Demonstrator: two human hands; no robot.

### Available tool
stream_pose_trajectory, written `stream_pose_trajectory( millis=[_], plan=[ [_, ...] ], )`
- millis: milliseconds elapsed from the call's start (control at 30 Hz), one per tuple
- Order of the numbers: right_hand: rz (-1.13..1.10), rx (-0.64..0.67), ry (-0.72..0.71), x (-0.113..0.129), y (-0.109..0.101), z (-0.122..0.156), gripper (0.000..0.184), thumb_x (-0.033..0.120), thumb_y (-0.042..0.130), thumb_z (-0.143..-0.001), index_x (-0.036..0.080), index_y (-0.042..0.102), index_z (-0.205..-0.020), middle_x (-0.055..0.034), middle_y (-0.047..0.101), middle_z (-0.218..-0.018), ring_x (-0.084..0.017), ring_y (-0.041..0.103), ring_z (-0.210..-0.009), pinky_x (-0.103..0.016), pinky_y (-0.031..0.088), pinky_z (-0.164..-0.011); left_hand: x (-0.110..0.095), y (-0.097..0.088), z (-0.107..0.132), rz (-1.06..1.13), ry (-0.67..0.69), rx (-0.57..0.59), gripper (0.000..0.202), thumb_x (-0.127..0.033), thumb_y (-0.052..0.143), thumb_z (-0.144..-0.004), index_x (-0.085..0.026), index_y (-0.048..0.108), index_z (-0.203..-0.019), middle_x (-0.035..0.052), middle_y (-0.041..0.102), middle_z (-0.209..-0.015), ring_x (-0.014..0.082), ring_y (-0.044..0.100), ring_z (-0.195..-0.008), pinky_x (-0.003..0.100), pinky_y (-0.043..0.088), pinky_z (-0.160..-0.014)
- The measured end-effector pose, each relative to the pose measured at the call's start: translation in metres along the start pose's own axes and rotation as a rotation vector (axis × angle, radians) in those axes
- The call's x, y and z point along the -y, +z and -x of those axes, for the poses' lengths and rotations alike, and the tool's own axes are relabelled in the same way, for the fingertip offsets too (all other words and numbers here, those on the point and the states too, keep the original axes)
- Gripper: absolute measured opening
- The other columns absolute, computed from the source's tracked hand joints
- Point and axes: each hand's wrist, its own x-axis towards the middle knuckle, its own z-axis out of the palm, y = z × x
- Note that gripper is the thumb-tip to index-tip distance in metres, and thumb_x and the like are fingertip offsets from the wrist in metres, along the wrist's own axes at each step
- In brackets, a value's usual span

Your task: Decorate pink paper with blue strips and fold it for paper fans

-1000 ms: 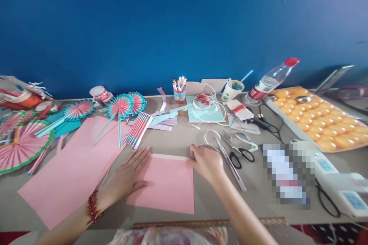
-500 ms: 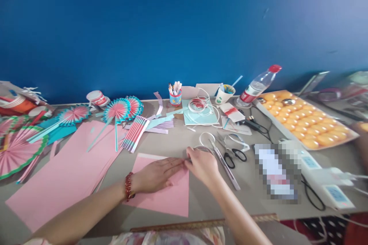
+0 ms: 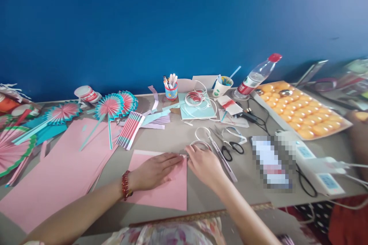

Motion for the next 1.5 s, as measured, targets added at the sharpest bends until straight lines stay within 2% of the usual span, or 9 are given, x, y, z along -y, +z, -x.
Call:
stream_pose_trajectory(
  millis=[100,300,467,700,900,1133,1233,1500],
  plan=[
    [0.086,0.056,-0.011,0.002,-0.002,-0.002,0.020,0.016,0.042,-0.092,0.020,0.061,-0.098,-0.0052,0.066,-0.098,-0.016,0.061,-0.075,-0.028,0.031,-0.061,0.001,-0.001,0.000,0.004,0.003,0.013,0.057,-0.039,0.037,-0.101,-0.010,0.030,-0.150,0.0065,0.028,-0.158,0.0219,0.023,-0.147,0.036,0.018,-0.123],
    [0.188,0.110,-0.040,0.001,-0.006,-0.007,0.017,0.020,0.046,-0.095,0.019,0.063,-0.094,-0.0061,0.068,-0.091,-0.018,0.063,-0.080,-0.029,0.028,-0.061,0.000,-0.005,-0.002,0.005,-0.002,0.015,0.055,-0.043,0.034,-0.101,-0.014,0.034,-0.149,0.0059,0.031,-0.157,0.0229,0.028,-0.144,0.038,0.023,-0.119],
    [0.160,0.087,0.030,0.000,-0.004,-0.005,0.017,0.025,0.046,-0.095,0.022,0.062,-0.092,-0.0025,0.068,-0.088,-0.016,0.063,-0.074,-0.029,0.024,-0.055,0.000,-0.006,-0.007,-0.061,0.006,0.012,0.055,-0.048,0.033,-0.101,-0.015,0.042,-0.144,0.0078,0.042,-0.151,0.0233,0.036,-0.137,0.037,0.031,-0.111],
    [0.171,0.090,0.073,0.003,0.000,-0.003,0.017,0.025,0.046,-0.093,0.023,0.062,-0.096,-0.0023,0.069,-0.089,-0.016,0.063,-0.066,-0.029,0.020,-0.051,0.000,-0.011,-0.015,-0.176,0.055,0.024,0.055,-0.055,0.042,-0.097,-0.017,0.052,-0.135,0.0089,0.046,-0.147,0.0242,0.042,-0.129,0.035,0.034,-0.101],
    [0.188,0.069,0.064,0.006,0.001,-0.004,0.017,0.023,0.047,-0.092,0.023,0.064,-0.093,-0.0026,0.069,-0.086,-0.017,0.063,-0.067,-0.029,0.019,-0.052,-0.001,-0.015,-0.020,-0.211,0.069,0.028,0.056,-0.058,0.042,-0.096,-0.017,0.055,-0.132,0.0091,0.048,-0.146,0.0245,0.044,-0.124,0.036,0.033,-0.100],
    [0.206,0.027,0.060,0.010,0.010,0.002,0.016,0.022,0.048,-0.092,0.022,0.064,-0.091,-0.0019,0.068,-0.085,-0.014,0.057,-0.057,-0.030,0.016,-0.050,-0.010,-0.012,-0.022,-0.223,0.028,0.029,0.072,-0.069,0.044,-0.089,-0.015,0.052,-0.135,0.0116,0.047,-0.146,0.0270,0.044,-0.124,0.039,0.030,-0.103],
    [0.223,-0.008,0.041,0.011,0.016,0.006,0.015,0.019,0.049,-0.092,0.022,0.064,-0.090,-0.0024,0.067,-0.085,-0.014,0.055,-0.056,-0.030,0.018,-0.051,-0.015,-0.010,-0.022,-0.224,-0.008,0.041,0.077,-0.073,0.040,-0.087,-0.014,0.052,-0.136,0.0106,0.046,-0.148,0.0272,0.043,-0.125,0.040,0.029,-0.105],
    [0.184,-0.128,-0.048,0.004,0.032,0.018,0.015,0.014,0.052,-0.090,0.021,0.064,-0.088,-0.0018,0.066,-0.083,-0.015,0.059,-0.068,-0.029,0.031,-0.061,-0.018,-0.002,-0.019,-0.203,-0.057,0.019,0.085,-0.078,0.033,-0.085,-0.015,0.049,-0.139,0.0115,0.044,-0.149,0.0281,0.038,-0.130,0.042,0.024,-0.110]
  ],
)
